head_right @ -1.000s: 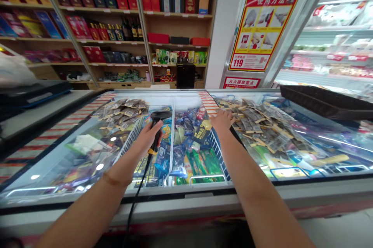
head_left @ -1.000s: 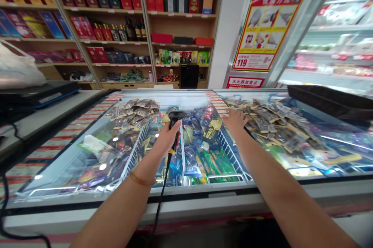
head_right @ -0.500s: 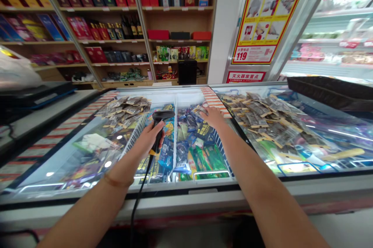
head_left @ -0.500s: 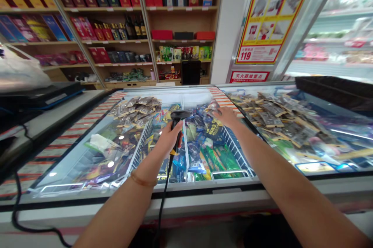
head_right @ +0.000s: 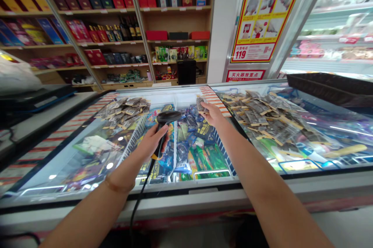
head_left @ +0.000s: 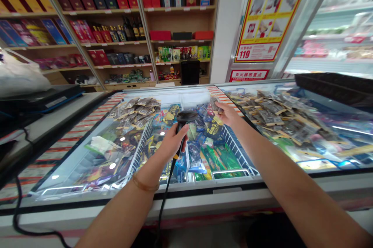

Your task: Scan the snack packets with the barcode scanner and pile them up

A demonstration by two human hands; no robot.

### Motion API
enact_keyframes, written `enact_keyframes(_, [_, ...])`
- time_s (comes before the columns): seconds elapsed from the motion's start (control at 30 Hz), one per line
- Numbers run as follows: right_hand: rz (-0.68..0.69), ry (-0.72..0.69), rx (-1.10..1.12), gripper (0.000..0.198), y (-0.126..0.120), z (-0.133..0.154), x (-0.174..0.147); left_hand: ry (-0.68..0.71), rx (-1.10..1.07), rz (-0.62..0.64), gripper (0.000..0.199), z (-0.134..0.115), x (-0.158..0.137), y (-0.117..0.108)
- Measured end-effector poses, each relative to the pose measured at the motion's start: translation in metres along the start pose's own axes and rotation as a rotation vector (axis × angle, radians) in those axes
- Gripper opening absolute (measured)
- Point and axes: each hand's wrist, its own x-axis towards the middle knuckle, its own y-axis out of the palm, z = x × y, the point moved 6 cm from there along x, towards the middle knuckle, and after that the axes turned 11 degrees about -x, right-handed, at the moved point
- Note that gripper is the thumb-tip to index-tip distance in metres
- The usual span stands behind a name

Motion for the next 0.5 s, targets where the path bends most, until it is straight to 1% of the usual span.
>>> enact_keyframes(0.07, [0.050,-0.004,-0.029,0.016,0.003,0.002,-0.004,0.004,0.016,0.017,0.051,-0.002,-0.002,0.003])
enact_keyframes(0.17, [0.095,-0.032,-0.164,0.023,0.005,0.004,-0.008,0.000,0.036,0.046,0.052,-0.003,-0.004,0.006])
enact_keyframes(0.23, [0.103,-0.044,-0.211,0.028,0.005,0.002,-0.008,0.000,0.044,0.064,0.052,-0.003,-0.004,0.008])
enact_keyframes(0.33, [0.077,-0.064,-0.143,0.031,0.004,-0.001,-0.004,0.000,0.052,0.087,0.052,0.001,-0.004,0.010])
enact_keyframes(0.5, [0.008,-0.068,-0.016,0.030,0.007,-0.004,0.000,-0.004,0.077,0.113,0.052,0.010,-0.002,0.012])
